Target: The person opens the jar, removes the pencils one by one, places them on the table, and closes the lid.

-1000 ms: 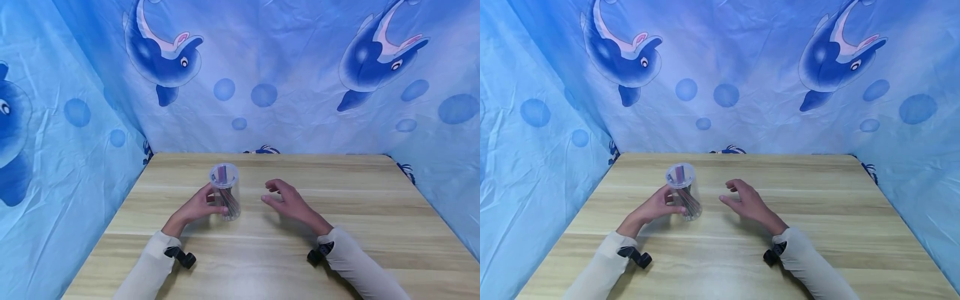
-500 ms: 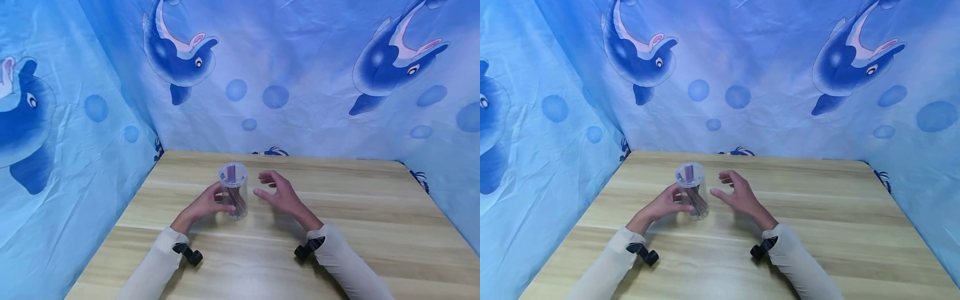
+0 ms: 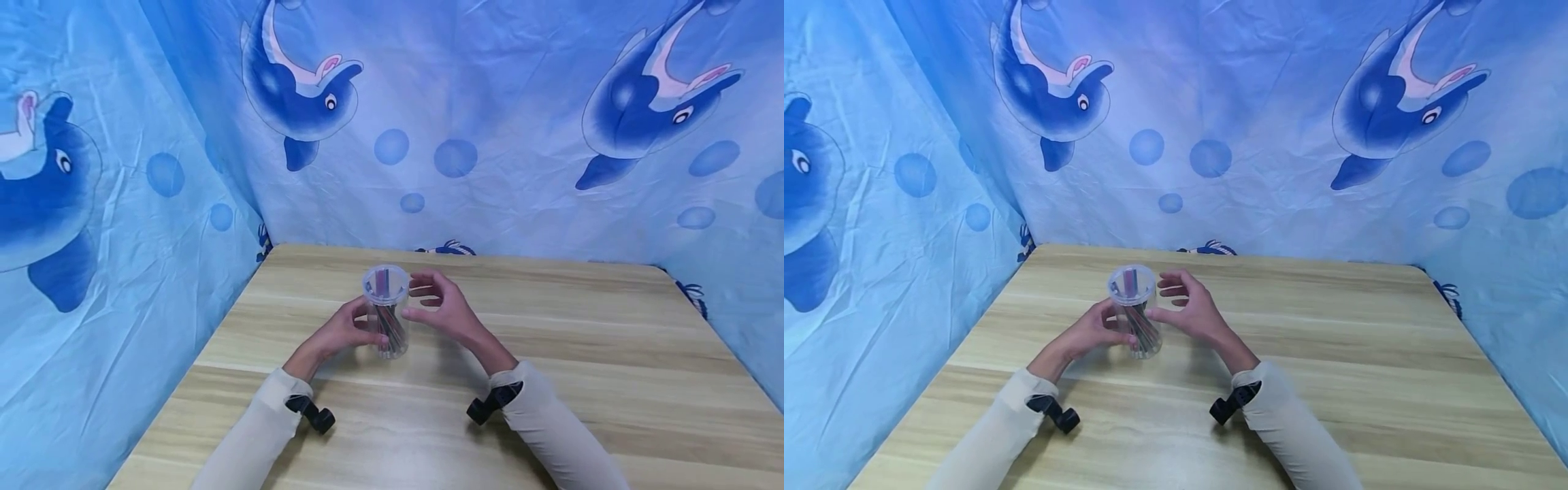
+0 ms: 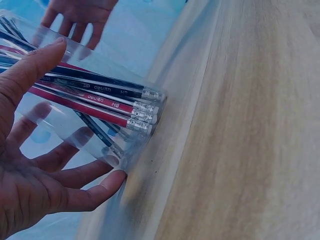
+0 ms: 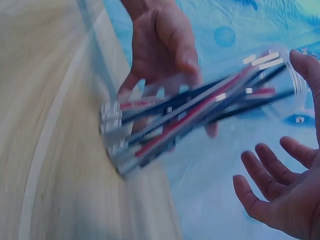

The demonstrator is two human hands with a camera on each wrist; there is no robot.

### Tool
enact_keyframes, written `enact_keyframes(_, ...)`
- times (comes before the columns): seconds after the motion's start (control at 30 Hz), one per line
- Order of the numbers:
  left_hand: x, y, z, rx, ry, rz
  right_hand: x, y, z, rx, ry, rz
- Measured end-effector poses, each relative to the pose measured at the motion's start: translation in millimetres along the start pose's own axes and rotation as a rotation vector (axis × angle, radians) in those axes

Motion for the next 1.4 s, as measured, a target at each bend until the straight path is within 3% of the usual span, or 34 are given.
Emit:
enact_keyframes(0.17,-0.1,-3.0,1.6,0.015,0.006,0.007,-2.3,-11,13,-0.011,0.051,-0.041)
enact_keyframes(0.33,1.1,-2.8,4.1,0.032,0.027,0.003,-8.0,-19,13,-0.076,0.023,-0.085)
enact_keyframes(0.53,-0.5,-2.3,0.8,0.034,0.009,0.001,-13.6,-19,11,-0.126,0.015,-0.112)
enact_keyframes(0.87,3.5,-5.8,-6.3,-0.008,-0.009,0.021,-15.5,-18,10,-0.066,0.041,-0.075)
enact_keyframes(1.23,-3.8,-9.0,-9.5,-0.016,-0.023,0.041,-16.2,-22,14,-0.04,0.066,-0.141)
enact_keyframes(1.4,-0.1,-7.2,-5.9,-0.057,-0.019,0.025,-12.5,-28,12,-0.053,0.067,-0.137)
Point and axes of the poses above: each hand's wrist, its own x-axis away from the middle knuckle, its own y-axis out of the back of the hand, z = x × y, the point moved 10 cm from there along -x, towards the middle knuckle, and after that the axes turned 1 degree about -z, right-handed, at the moved point
